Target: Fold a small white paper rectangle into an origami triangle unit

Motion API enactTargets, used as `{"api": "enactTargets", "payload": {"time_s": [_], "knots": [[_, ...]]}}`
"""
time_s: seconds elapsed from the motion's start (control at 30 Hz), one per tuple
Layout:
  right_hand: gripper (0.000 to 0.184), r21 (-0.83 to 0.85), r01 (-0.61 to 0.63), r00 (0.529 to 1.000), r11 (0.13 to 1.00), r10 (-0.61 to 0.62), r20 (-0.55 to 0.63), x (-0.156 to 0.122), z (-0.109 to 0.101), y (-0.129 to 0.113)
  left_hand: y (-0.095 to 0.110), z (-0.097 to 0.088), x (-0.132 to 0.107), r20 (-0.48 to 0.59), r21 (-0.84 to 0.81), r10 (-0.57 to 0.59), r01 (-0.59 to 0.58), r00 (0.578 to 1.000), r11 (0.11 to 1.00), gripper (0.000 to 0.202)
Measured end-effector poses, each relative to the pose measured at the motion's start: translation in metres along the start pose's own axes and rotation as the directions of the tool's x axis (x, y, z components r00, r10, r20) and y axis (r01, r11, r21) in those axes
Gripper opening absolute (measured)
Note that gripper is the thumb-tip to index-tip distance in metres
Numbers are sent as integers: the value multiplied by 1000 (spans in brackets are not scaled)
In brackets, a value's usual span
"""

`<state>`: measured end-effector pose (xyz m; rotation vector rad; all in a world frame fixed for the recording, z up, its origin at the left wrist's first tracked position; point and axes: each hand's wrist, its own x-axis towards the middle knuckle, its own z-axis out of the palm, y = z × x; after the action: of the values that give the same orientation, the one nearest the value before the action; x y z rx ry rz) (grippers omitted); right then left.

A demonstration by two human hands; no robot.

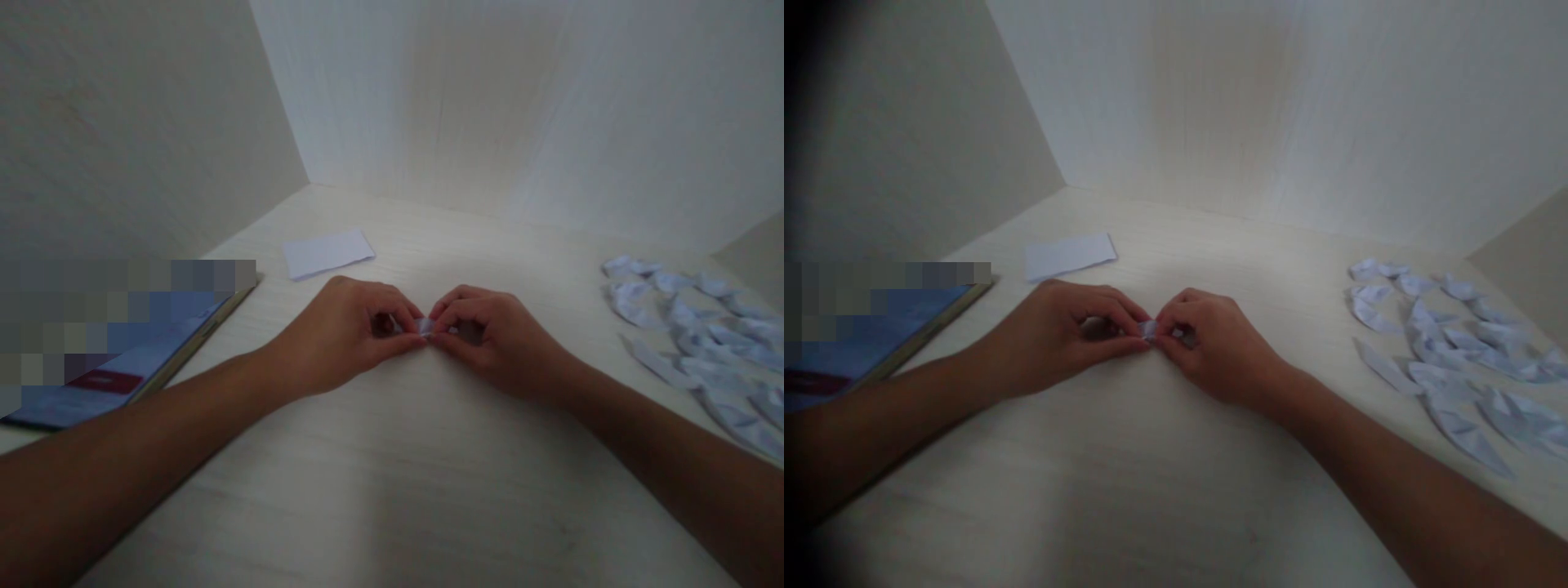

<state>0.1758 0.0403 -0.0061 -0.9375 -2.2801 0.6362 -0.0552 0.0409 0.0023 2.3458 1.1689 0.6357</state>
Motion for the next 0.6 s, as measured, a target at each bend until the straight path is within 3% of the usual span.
{"api": "enactTargets", "payload": {"time_s": [0.13, 0.47, 0.6], "knots": [[8, 7, -5, 1000, 1000, 5, 14, 0, -1, 0, 3, -1, 1, -28, -27, 27, -27, 999, 999, 17], [7, -7, -58, 998, 998, 58, 0, 3, -1, -2, 7, -5, 1, -17, 125, 25, -23, 1000, 992, 19], [7, -26, -67, 998, 997, 67, -6, 4, 0, -1, 7, -8, 1, 6, 199, 70, -70, 998, 978, 18]]}}
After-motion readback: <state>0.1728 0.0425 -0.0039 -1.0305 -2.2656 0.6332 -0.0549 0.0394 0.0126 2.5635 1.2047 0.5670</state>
